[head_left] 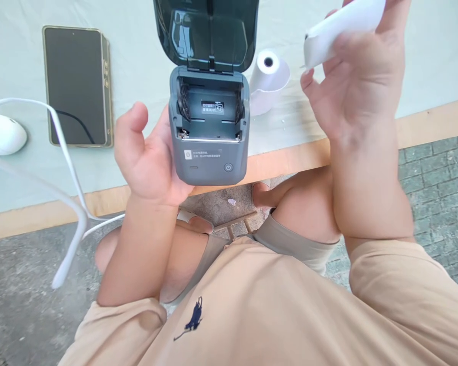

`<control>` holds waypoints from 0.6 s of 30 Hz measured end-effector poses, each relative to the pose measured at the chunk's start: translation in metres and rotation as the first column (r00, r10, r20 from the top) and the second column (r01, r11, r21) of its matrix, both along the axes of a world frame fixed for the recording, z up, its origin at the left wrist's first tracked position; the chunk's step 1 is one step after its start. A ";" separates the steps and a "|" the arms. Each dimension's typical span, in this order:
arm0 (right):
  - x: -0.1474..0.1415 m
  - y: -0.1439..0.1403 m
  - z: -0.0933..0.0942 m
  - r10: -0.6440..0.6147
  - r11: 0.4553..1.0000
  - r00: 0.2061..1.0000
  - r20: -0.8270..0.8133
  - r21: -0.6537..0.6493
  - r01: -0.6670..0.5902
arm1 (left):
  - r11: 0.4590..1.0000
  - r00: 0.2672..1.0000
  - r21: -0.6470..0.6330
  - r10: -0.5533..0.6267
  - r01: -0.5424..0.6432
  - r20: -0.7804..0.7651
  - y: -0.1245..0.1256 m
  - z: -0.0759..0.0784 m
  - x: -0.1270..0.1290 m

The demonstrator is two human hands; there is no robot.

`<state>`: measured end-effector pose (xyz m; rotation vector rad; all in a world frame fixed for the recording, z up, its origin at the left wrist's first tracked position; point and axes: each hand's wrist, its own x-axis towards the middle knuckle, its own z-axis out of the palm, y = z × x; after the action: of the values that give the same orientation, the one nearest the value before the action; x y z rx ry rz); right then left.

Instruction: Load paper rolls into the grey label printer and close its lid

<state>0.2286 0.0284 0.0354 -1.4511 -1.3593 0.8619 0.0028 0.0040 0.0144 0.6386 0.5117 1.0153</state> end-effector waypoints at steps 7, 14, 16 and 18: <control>-0.039 -0.015 0.040 0.013 0.996 0.919 -0.394 -0.072 -0.044 | 0.995 0.993 0.057 0.087 -0.083 -0.076 -0.004 -0.007 0.000; -0.062 -0.019 0.034 0.201 0.979 0.816 -0.542 0.087 -0.183 | 0.999 0.989 0.021 0.038 -0.036 -0.145 -0.005 -0.011 -0.004; -0.058 -0.018 0.030 0.330 0.938 0.739 -0.587 0.118 -0.326 | 0.999 0.988 0.031 0.046 -0.042 -0.149 -0.005 -0.012 -0.004; -0.056 -0.018 0.030 0.348 0.919 0.715 -0.607 0.070 -0.388 | 0.999 0.988 0.031 0.045 -0.041 -0.149 -0.005 -0.013 -0.005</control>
<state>0.1729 0.0100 0.0651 -0.8117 -1.1239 1.4981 -0.0022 -0.0013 0.0016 0.7348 0.6457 1.0211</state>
